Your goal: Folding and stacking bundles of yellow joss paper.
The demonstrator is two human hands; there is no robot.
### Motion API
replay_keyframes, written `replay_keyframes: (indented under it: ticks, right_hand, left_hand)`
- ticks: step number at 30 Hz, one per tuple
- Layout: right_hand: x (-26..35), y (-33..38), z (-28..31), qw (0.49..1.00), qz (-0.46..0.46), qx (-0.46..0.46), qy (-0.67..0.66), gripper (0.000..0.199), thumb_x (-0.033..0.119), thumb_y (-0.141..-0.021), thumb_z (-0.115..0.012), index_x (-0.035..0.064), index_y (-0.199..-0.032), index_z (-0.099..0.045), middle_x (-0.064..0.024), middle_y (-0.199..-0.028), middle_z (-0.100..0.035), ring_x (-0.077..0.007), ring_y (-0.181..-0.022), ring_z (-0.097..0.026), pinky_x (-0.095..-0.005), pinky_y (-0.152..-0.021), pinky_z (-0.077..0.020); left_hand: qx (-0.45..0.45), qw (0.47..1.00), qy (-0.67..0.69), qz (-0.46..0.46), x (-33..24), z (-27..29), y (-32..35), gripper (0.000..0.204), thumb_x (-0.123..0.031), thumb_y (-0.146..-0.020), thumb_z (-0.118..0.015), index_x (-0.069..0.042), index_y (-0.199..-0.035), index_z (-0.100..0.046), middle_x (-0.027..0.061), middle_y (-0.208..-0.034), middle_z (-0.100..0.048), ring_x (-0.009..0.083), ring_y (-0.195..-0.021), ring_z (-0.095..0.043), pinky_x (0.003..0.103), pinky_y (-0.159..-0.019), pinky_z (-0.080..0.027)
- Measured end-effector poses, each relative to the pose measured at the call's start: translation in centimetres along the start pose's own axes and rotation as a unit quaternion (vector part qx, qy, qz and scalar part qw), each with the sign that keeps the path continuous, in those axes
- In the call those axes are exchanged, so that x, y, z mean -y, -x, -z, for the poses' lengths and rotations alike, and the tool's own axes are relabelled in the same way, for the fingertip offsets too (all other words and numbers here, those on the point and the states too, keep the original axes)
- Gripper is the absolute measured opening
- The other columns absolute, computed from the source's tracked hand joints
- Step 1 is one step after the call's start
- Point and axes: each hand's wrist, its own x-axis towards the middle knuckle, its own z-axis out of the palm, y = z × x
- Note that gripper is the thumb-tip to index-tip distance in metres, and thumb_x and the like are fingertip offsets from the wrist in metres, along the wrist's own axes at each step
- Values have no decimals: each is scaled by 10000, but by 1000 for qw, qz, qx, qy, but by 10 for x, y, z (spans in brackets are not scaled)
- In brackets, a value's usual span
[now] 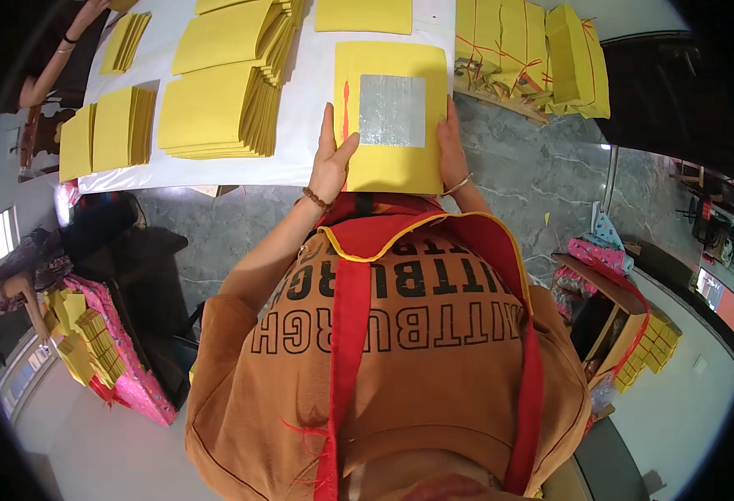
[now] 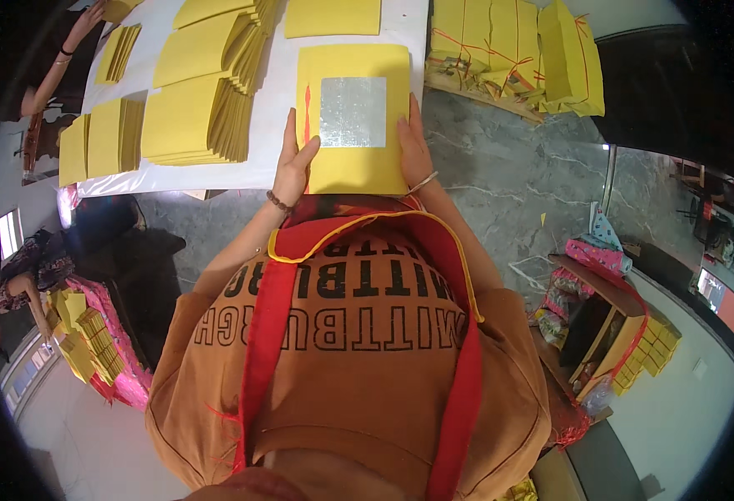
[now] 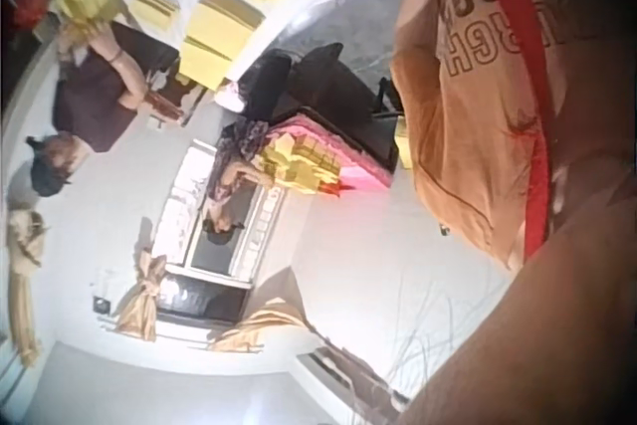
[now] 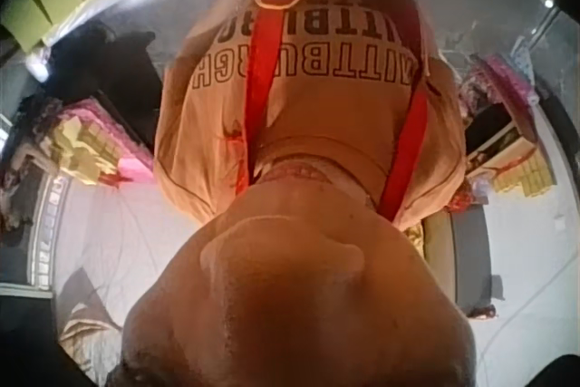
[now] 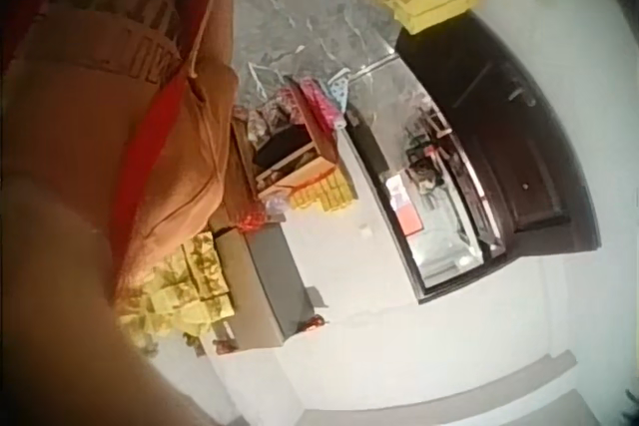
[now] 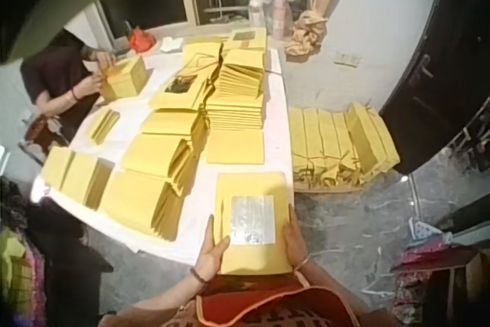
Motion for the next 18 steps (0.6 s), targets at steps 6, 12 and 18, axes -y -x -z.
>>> replay_keyframes:
  ticks: [6,12,18]
  right_hand:
    - [-6,1,0,1000,-7,3,25,580,214,-962,-364,-7,-1415,-76,-126,-1456,-185,-192,-1325,-192,-301,-1069,-177]
    - [19,16,16,881,294,-17,371,438,189,-826,-592,55,-1229,-486,-104,-1267,-468,-242,-1223,-384,-391,-1028,-249]
    - [18,22,16,829,279,135,464,162,197,-738,-683,156,-890,-646,33,-1015,-609,-216,-1094,-500,-377,-913,-339]
  left_hand:
    - [9,1000,4,0,-2,2,0,709,-158,-894,-504,23,-1411,-53,172,-1475,-119,224,-1361,-124,305,-1090,-146]
    - [-71,962,-246,-100,-37,30,18,380,-134,-845,-583,-9,-1196,-513,127,-1186,-516,241,-1114,-466,336,-944,-376]
    - [182,750,-533,-345,-58,28,41,377,-105,-721,-678,-29,-1079,-585,105,-1029,-556,276,-955,-516,346,-817,-443]
